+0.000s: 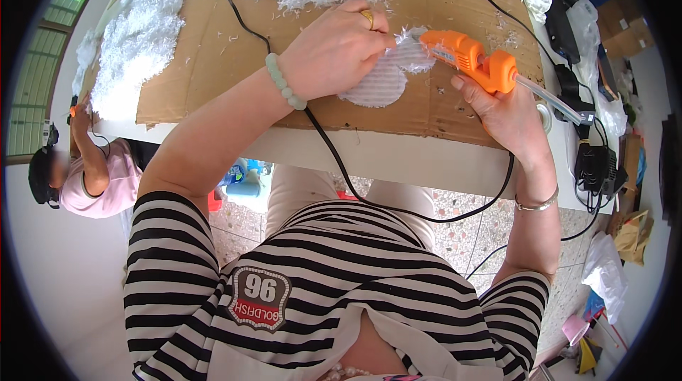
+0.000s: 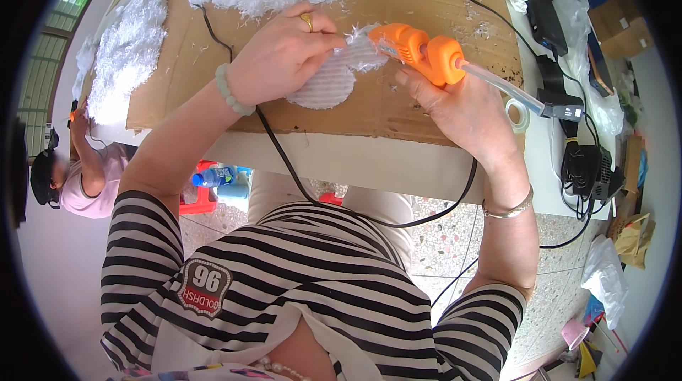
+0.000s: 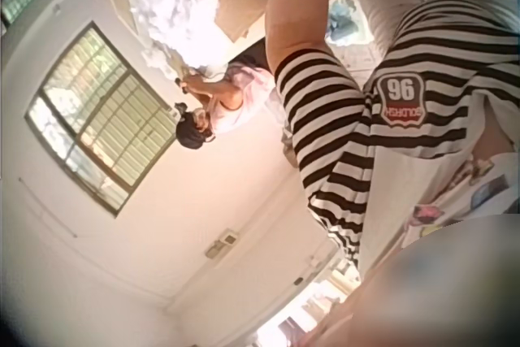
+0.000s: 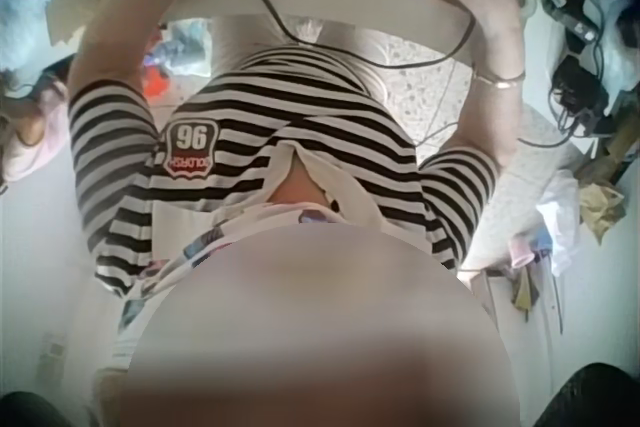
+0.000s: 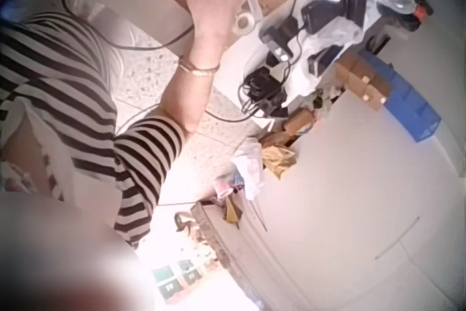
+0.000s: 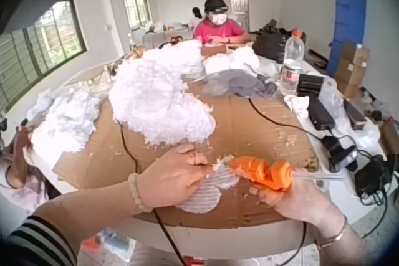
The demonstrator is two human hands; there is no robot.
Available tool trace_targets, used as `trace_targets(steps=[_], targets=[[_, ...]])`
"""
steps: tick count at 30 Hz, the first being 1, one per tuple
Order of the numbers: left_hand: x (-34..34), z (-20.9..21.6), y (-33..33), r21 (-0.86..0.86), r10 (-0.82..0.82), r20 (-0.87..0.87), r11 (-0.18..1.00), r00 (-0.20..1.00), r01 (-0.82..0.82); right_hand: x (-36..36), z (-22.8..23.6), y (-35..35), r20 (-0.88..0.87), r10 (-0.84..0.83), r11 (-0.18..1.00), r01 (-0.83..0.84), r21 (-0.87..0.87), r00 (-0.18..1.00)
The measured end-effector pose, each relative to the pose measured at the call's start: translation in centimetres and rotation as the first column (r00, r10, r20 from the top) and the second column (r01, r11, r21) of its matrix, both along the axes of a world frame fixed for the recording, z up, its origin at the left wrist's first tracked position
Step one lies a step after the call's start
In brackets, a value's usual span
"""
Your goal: Use a glue gun to attach fluffy white cotton-like material onto a large piece of cardboard to create a craft item.
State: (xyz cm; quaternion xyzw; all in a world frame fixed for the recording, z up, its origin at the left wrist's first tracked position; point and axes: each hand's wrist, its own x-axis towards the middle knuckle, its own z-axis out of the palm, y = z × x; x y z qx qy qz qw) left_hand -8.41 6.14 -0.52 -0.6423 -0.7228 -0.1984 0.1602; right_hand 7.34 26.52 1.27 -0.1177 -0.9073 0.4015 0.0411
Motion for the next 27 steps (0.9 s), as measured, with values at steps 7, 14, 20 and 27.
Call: trace_targets(steps=[7, 14, 20, 27], targets=[[1.5, 0.9, 0.5, -0.024, 0.011, -0.288, 1.0, 0.957, -0.019, 0.2, 0.3, 1.1, -0.13, -0.146, 0.905, 0.08, -0.419, 0.981], [1.9, 0.9, 0.4, -0.071, -0.029, -0.228, 0.997, 0.973, 0.013, 0.1, -0.6, 1.3, -0.309, -0.148, 0.776, -0.083, -0.626, 0.939], [1.2, 1.5, 1.1, 0.154, 0.021, 0.079, 0.988, 0.997, -0.033, -0.6, 0.6, 0.2, -0.182, -0.24, 0.636, 0.013, -0.771, 0.954], [-0.4, 0.6, 2.4, -0.027, 0.306, 0.364, 0.948, 0.88, -0.318, -3.6, 0.0, -2.0, -0.205, -0.303, 0.517, -0.02, -0.856, 0.931]])
